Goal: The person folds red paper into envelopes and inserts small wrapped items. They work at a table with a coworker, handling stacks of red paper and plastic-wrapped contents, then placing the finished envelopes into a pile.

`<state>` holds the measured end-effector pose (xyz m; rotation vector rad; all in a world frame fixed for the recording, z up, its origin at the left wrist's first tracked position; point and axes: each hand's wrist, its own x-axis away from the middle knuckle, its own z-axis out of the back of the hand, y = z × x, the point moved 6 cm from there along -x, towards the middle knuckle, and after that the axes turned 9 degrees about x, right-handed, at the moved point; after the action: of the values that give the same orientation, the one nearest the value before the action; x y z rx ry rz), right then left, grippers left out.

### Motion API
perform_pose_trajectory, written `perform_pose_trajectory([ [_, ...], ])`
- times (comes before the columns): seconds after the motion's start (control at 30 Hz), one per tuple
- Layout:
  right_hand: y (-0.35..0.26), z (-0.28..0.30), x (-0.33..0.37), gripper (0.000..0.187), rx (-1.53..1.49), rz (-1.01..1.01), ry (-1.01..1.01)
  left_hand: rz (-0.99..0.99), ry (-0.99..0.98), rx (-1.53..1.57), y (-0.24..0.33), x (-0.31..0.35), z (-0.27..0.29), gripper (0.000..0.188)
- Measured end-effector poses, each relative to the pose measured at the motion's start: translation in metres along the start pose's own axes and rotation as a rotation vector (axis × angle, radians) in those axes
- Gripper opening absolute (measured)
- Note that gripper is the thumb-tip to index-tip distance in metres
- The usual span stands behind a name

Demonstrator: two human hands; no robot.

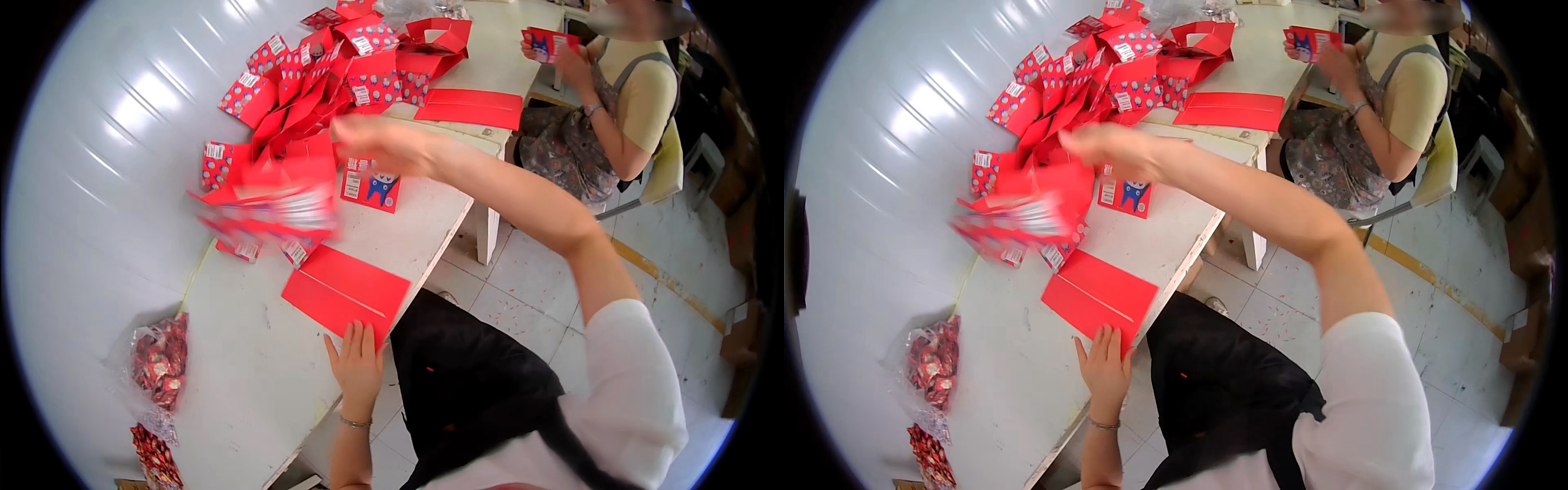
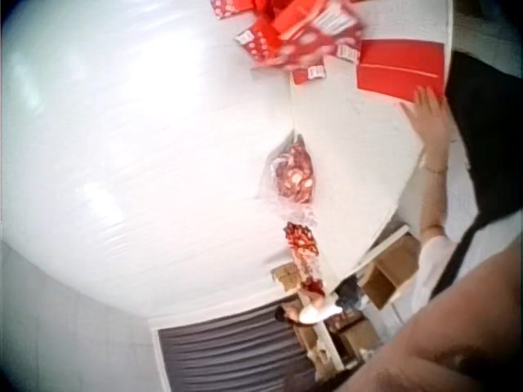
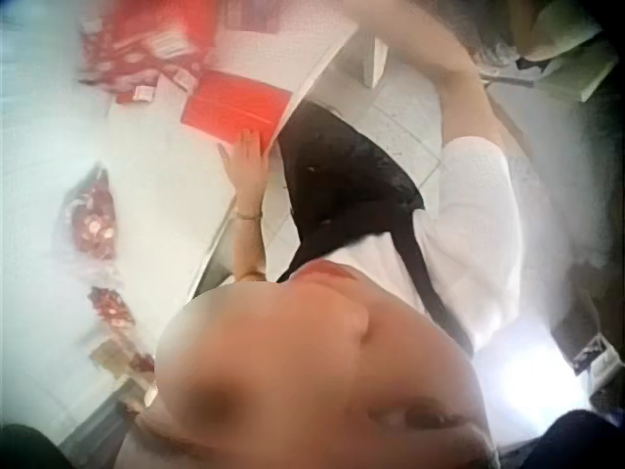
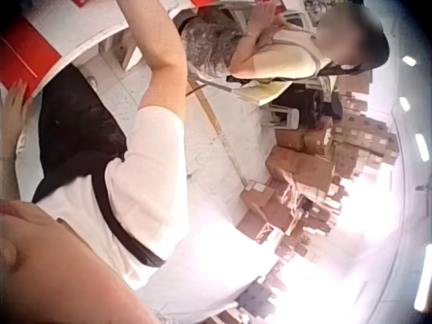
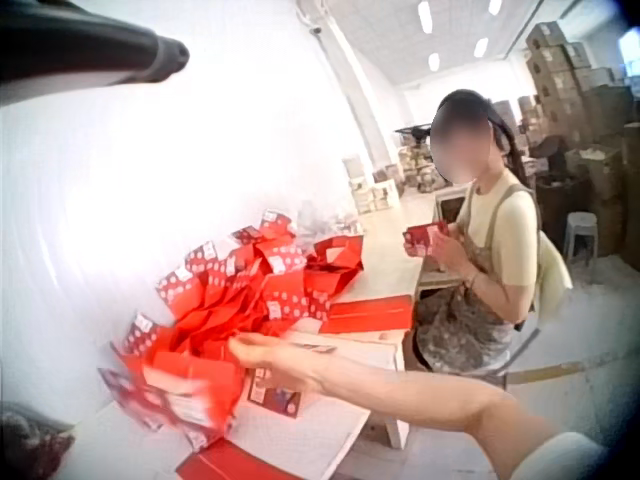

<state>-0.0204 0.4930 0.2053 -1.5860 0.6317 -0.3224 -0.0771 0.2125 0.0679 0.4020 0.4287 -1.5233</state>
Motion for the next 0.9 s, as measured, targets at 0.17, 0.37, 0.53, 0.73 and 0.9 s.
perform_pose_trajectory([
  [0.17, 0.049, -0.061, 0.062, 0.049, 0.511, -0.057, -0.185, 0.156, 0.138, 0.092, -0.028, 0.038, 0.017, 0.018],
  [0.37, 0.155, -0.081, 0.174, 0.039, 0.130, -0.204, -0.004, -0.126, 0.186, 0.110, 0.026, 0.004, 0.018, 0.015],
  [0.53, 0.160, -0.028, 0.221, 0.019, -0.211, -0.154, 0.384, -0.089, 0.280, 0.403, 0.067, -0.002, 0.028, 0.049],
  [0.73, 0.148, -0.015, 0.237, 0.022, -0.120, -0.176, 0.183, 0.759, 0.593, 1.548, 0.024, 0.011, 0.005, 0.058],
  [0.9, 0.148, -0.005, 0.235, 0.022, -0.266, -0.169, 0.079, 0.888, 0.801, 1.372, 0.014, 0.009, 0.008, 0.056],
])
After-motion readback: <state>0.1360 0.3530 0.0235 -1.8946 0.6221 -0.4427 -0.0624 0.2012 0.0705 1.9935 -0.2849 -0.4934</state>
